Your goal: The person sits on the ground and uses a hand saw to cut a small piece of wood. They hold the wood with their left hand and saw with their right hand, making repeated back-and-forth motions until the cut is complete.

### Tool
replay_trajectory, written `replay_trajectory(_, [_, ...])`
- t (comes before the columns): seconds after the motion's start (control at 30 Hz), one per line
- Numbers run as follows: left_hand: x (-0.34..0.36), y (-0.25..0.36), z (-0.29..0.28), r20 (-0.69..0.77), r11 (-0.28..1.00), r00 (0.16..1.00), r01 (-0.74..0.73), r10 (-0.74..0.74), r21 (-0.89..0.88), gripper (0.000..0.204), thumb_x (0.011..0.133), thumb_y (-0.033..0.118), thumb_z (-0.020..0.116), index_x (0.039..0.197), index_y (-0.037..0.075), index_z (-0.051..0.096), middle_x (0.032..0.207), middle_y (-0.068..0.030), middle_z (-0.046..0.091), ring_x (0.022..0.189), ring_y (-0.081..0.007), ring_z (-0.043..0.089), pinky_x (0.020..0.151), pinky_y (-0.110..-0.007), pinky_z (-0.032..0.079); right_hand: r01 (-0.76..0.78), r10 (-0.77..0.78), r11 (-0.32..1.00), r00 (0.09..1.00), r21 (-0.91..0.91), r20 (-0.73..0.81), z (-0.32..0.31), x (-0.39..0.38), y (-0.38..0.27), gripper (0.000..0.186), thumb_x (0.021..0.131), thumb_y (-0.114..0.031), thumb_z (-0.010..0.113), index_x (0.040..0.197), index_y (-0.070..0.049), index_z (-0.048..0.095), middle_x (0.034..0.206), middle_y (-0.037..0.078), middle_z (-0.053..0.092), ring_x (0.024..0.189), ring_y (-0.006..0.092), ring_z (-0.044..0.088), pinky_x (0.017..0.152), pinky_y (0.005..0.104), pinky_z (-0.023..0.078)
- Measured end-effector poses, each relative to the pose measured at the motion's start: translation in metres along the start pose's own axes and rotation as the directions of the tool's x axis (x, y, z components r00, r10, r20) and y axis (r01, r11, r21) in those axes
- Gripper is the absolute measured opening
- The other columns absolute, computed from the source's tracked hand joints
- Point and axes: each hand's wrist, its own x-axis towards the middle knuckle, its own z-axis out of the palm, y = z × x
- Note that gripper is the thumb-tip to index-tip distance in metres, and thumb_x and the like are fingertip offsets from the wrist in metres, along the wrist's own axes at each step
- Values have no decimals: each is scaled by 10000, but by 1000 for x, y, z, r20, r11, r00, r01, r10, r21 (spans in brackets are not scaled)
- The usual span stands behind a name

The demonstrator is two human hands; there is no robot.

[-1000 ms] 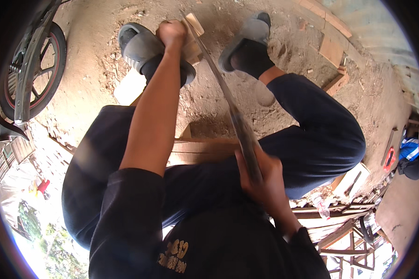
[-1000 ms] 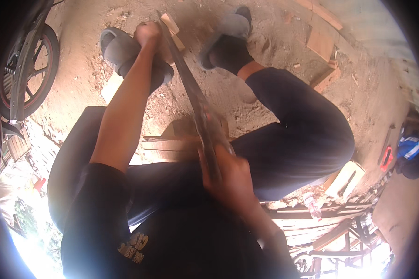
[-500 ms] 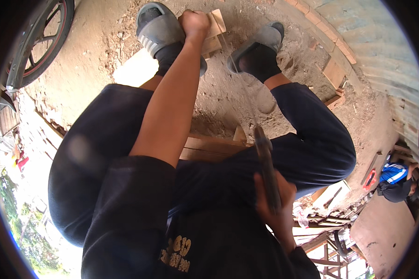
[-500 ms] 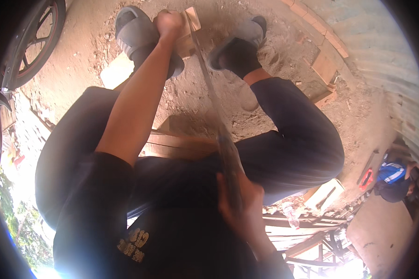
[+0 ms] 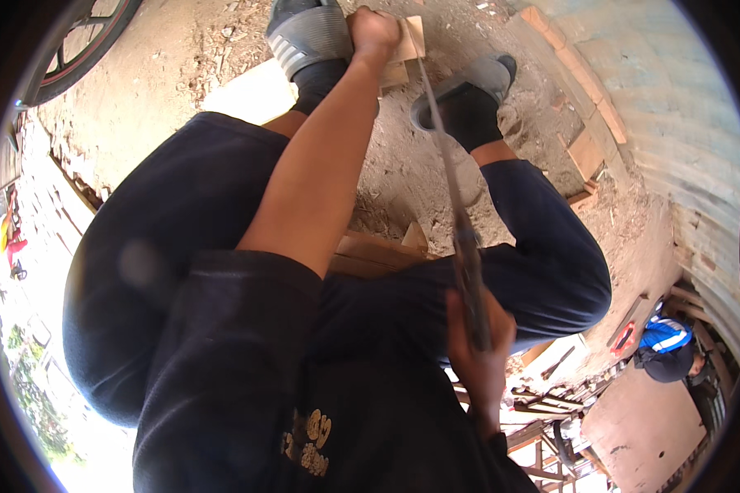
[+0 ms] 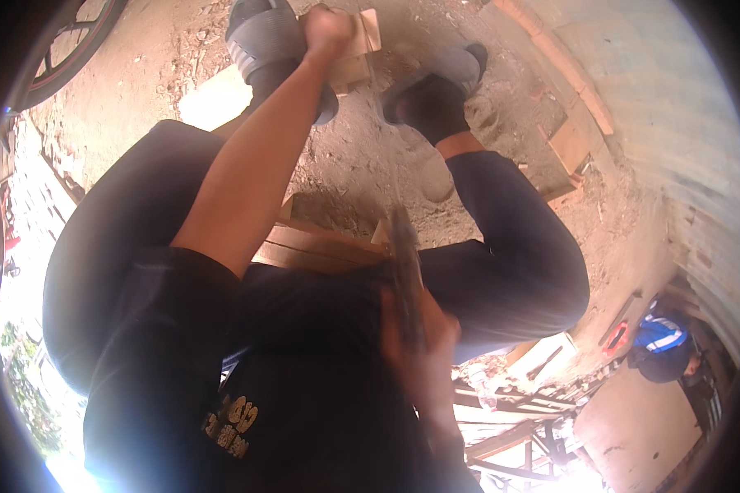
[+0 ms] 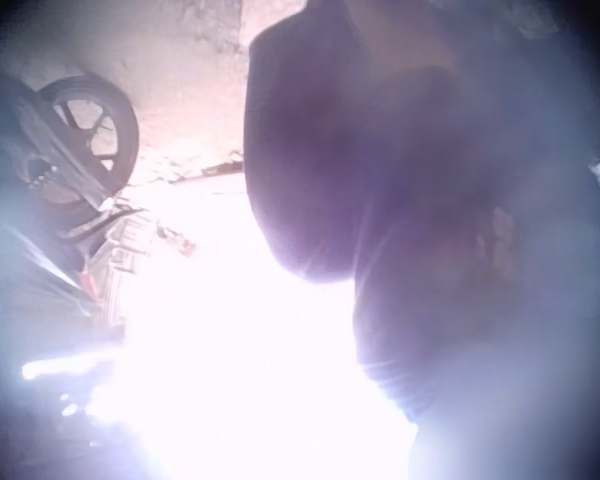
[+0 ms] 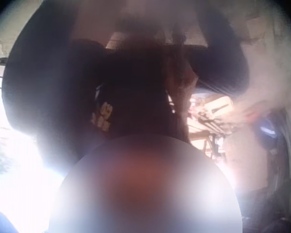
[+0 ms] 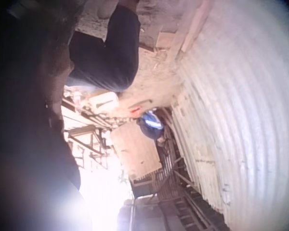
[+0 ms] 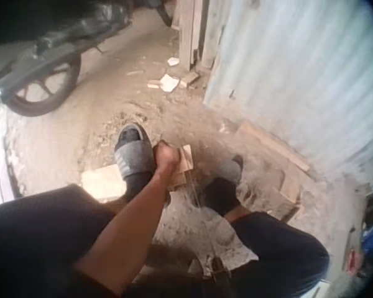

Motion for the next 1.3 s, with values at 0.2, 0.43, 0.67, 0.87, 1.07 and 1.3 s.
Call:
replay_trajectory(0.2, [-13, 17, -2, 20, 1000, 1000, 0, 0, 9, 316, 837, 222, 541, 914, -43, 694, 935, -295, 681, 938, -421, 678, 821, -458, 535, -93, 94, 995, 995, -29, 26, 2, 17, -6, 90, 911, -61, 648, 973, 5, 654, 594, 136, 547, 478, 227, 543, 489, 340, 420])
replay_trajectory(0.43, [8, -11, 26, -66, 997, 995, -69, 70, 25, 282, 805, 175, 515, 808, -63, 667, 827, -299, 672, 824, -441, 679, 736, -455, 545, -62, 61, 996, 998, -70, -24, -11, -19, -4, 101, 913, -62, 655, 866, 18, 613, 602, 128, 570, 498, 165, 561, 494, 313, 436])
replay_trajectory(0.67, [6, -19, 17, -46, 989, 990, -126, 130, 79, 285, 801, 172, 519, 838, -71, 664, 841, -316, 660, 841, -452, 675, 761, -461, 544, -67, 67, 998, 997, 5, 23, 4, -5, -3, 81, 917, -26, 636, 964, 39, 643, 658, 136, 609, 555, 121, 581, 517, 302, 455])
replay_trajectory(0.87, [10, -10, 13, -87, 987, 987, -128, 137, 97, 261, 812, 167, 521, 809, -60, 651, 823, -287, 669, 840, -437, 677, 741, -455, 542, -20, 20, 998, 1000, 67, -6, 33, 31, 12, 117, 919, -66, 652, 877, 36, 611, 638, 98, 577, 563, 126, 537, 510, 313, 426])
replay_trajectory(1.07, [5, -9, 11, -84, 985, 986, -131, 141, 114, 254, 825, 156, 514, 778, -59, 639, 824, -275, 674, 840, -431, 679, 751, -450, 544, -19, 27, 996, 996, 86, -85, 9, 7, 15, 212, 920, -104, 663, 776, 11, 559, 587, 107, 551, 505, 146, 519, 483, 335, 423])
replay_trajectory(1.3, [8, -2, -15, -87, 986, 985, -143, 150, 88, 294, 838, 197, 520, 896, -59, 653, 946, -292, 665, 945, -452, 639, 845, -509, 497, -60, 91, 987, 974, 148, -208, -23, -56, 62, 304, 909, -216, 674, 743, -2, 537, 548, 79, 513, 507, 119, 485, 470, 304, 377])
